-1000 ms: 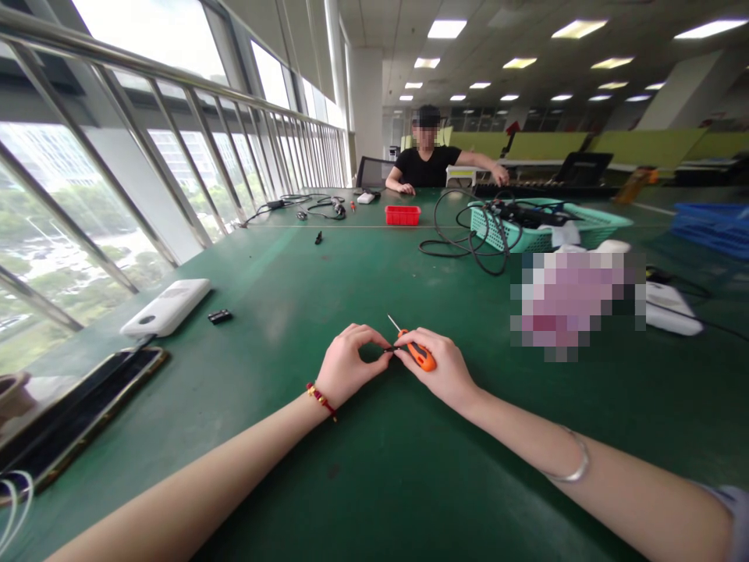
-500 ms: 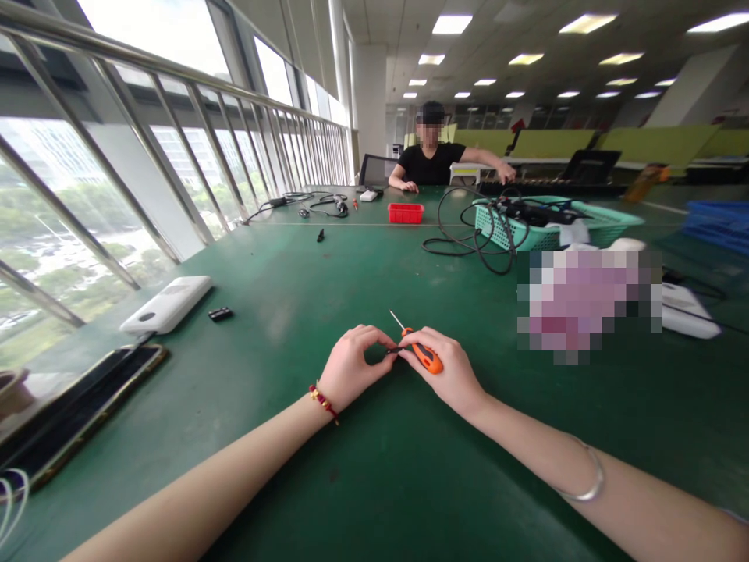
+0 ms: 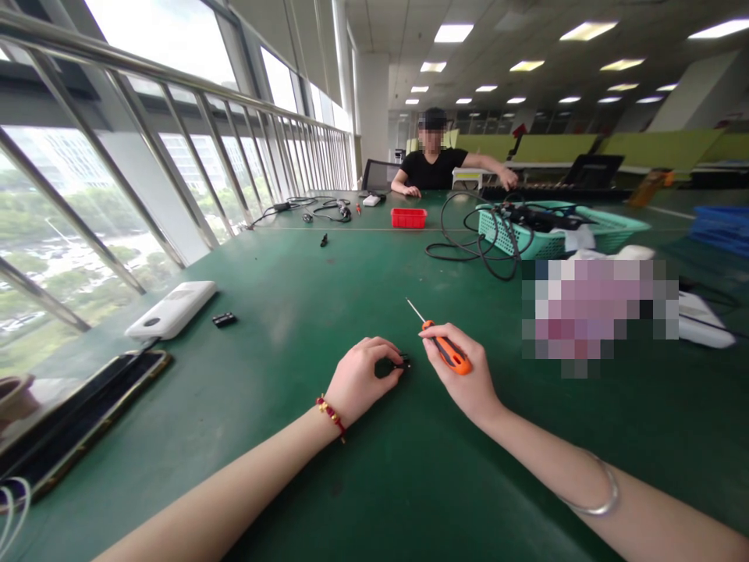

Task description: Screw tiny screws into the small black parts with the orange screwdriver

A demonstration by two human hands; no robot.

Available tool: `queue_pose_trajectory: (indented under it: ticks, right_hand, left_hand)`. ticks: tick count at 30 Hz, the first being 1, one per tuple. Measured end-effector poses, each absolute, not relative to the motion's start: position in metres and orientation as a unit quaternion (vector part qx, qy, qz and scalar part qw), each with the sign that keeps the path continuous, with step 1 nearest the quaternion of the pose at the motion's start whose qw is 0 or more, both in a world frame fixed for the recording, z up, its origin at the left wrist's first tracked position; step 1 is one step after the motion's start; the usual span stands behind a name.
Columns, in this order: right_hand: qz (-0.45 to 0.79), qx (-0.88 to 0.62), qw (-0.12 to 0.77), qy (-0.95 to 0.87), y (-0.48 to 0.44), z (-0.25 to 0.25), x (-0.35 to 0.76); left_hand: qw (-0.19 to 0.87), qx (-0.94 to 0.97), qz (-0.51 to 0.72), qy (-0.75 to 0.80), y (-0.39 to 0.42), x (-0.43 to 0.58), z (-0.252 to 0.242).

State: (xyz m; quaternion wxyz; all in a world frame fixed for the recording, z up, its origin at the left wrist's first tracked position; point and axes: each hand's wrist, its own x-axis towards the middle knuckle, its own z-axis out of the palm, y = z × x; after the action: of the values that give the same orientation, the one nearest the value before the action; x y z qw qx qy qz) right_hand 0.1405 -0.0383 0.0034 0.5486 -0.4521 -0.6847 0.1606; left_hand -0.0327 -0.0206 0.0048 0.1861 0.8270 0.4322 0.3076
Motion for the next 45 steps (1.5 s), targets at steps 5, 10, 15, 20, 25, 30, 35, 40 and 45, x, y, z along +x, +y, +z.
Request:
queue_pose_trajectory:
  ticks: [5, 10, 15, 20, 25, 30, 35, 40, 45]
  right_hand:
    - [0.163, -0.447, 0.545, -0.69, -0.039, 0.004, 0.14]
    - [0.176, -0.45, 0.537, -0.692, -0.04, 0.004, 0.139]
    - [0.177, -0.44, 0.532, -0.702, -0.04, 0.004, 0.138]
    - [0.186, -0.44, 0.528, -0.703, -0.04, 0.003, 0.138]
    - [0.194, -0.436, 0.52, -0.708, -0.041, 0.003, 0.138]
    - [0.197, -0.434, 0.513, -0.714, -0.04, 0.002, 0.138]
    - [0.196, -0.426, 0.514, -0.719, -0.04, 0.003, 0.138]
    - [0.197, -0.426, 0.511, -0.72, -0.041, 0.004, 0.137]
    - [0.201, -0.428, 0.505, -0.723, -0.042, 0.003, 0.138]
  left_hand:
    - [0.19, 0.818, 0.302, 0.451, -0.017, -0.039, 0.006]
    - [0.14, 0.809, 0.281, 0.497, -0.006, -0.077, 0.011]
    - [0.11, 0.789, 0.224, 0.562, 0.007, -0.147, 0.025]
    - [0.127, 0.788, 0.157, 0.581, 0.011, -0.2, 0.041]
    - [0.122, 0.776, 0.14, 0.603, 0.004, -0.212, 0.052]
    - [0.135, 0.711, 0.186, 0.664, -0.001, -0.212, 0.055]
    - [0.18, 0.683, 0.202, 0.678, 0.0, -0.211, 0.051]
    - [0.169, 0.686, 0.186, 0.683, 0.002, -0.21, 0.045]
    - [0.165, 0.681, 0.169, 0.693, 0.002, -0.21, 0.046]
